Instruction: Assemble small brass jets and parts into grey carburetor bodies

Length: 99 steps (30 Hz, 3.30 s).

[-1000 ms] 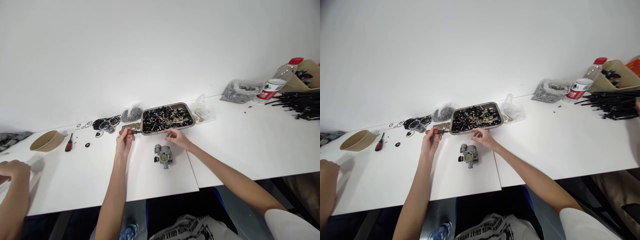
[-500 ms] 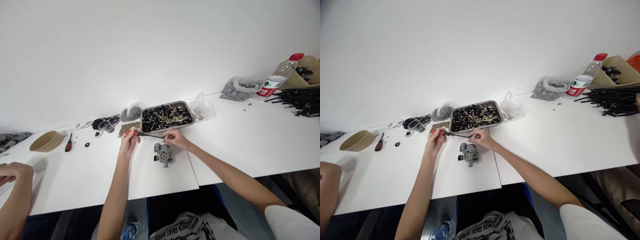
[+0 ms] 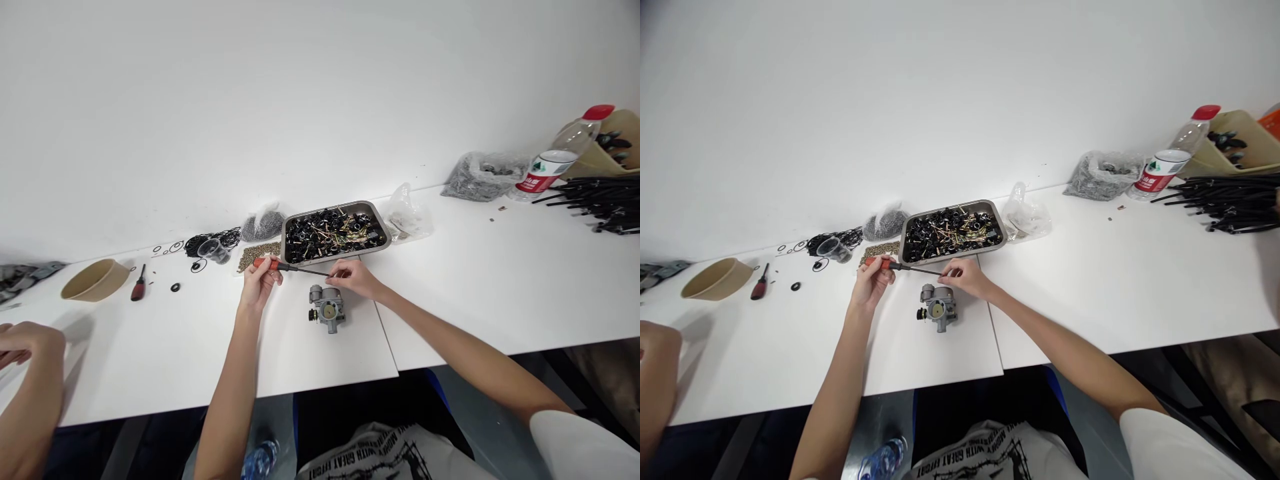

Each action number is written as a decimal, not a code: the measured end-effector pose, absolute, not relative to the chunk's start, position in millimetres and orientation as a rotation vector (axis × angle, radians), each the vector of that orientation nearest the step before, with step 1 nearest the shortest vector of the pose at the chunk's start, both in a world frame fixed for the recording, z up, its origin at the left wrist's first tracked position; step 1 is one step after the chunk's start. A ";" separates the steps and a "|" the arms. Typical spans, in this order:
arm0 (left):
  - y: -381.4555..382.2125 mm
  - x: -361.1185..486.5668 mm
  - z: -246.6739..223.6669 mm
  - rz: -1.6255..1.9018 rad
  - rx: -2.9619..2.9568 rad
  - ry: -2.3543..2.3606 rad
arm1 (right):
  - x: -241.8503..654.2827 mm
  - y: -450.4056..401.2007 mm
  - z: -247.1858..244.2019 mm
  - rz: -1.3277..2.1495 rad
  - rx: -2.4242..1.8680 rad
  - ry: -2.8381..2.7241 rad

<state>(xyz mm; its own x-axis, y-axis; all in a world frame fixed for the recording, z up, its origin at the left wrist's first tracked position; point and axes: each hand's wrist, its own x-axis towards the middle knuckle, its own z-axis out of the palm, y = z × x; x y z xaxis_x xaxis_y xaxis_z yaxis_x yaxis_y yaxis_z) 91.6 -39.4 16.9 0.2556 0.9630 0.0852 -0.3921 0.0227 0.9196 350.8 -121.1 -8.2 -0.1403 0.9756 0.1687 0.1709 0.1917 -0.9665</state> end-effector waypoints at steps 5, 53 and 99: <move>-39.1 90.9 16.5 1.201 1.054 0.707 | 351.6 -121.0 -8.4 1.043 -1.163 -1.527; -61.7 140.0 136.6 0.876 1.814 0.764 | 346.5 -133.0 5.0 0.815 -1.090 -1.522; -75.1 61.8 205.7 1.270 2.093 0.081 | 279.6 -79.9 94.5 0.861 -0.920 -2.982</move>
